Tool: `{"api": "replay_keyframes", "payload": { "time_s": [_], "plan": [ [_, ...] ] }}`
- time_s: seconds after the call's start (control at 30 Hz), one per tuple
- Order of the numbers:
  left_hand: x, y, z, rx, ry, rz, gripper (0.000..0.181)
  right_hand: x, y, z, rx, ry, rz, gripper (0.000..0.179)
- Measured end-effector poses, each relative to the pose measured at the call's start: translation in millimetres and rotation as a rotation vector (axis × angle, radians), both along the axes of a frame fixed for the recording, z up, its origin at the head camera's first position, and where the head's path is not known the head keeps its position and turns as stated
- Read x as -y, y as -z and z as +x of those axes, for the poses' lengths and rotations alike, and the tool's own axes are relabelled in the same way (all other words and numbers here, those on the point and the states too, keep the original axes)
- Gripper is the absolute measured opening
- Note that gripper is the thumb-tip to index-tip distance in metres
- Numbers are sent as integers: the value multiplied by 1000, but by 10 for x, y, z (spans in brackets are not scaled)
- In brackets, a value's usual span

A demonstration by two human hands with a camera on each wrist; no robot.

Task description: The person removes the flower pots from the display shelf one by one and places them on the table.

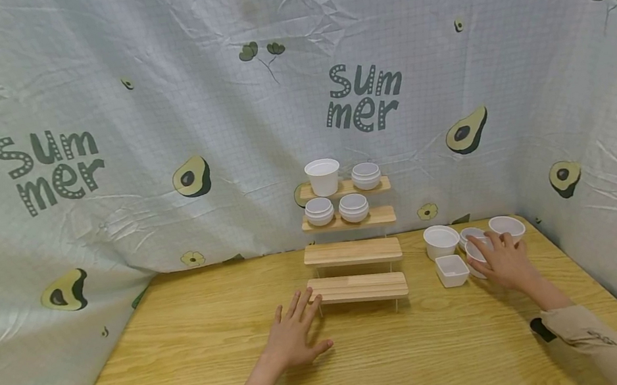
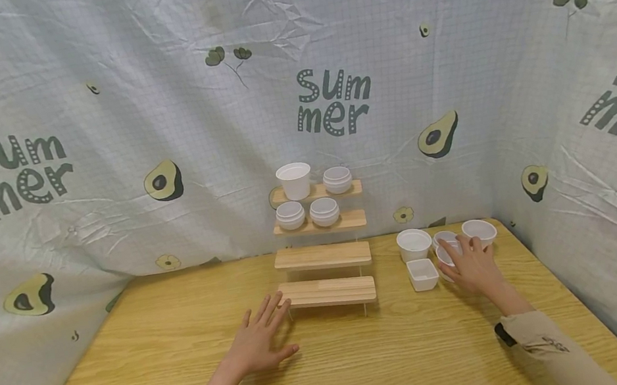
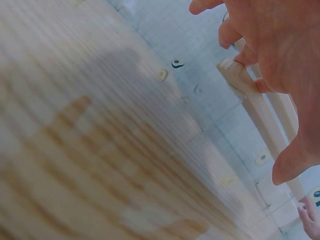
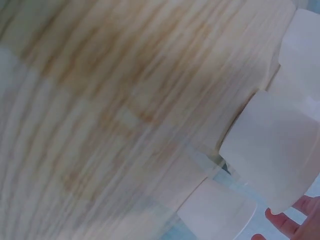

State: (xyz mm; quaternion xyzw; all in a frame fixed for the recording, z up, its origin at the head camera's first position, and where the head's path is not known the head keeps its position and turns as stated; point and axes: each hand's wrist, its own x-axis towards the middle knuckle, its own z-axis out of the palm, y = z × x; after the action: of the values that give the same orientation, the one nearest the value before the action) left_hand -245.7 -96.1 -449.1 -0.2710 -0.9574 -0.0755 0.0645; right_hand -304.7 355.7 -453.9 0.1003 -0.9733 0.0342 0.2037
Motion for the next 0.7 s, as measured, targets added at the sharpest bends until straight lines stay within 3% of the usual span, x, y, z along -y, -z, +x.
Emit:
{"api": "replay_keyframes", "payload": {
  "time_s": [0.3, 0.7],
  "plan": [
    [5, -2, 8, -1, 6, 11, 78, 3, -18, 32, -13, -10, 9, 50],
    [5, -2, 13, -9, 3, 14, 78, 44, -80, 56, -119, -59, 30, 49]
  ]
}}
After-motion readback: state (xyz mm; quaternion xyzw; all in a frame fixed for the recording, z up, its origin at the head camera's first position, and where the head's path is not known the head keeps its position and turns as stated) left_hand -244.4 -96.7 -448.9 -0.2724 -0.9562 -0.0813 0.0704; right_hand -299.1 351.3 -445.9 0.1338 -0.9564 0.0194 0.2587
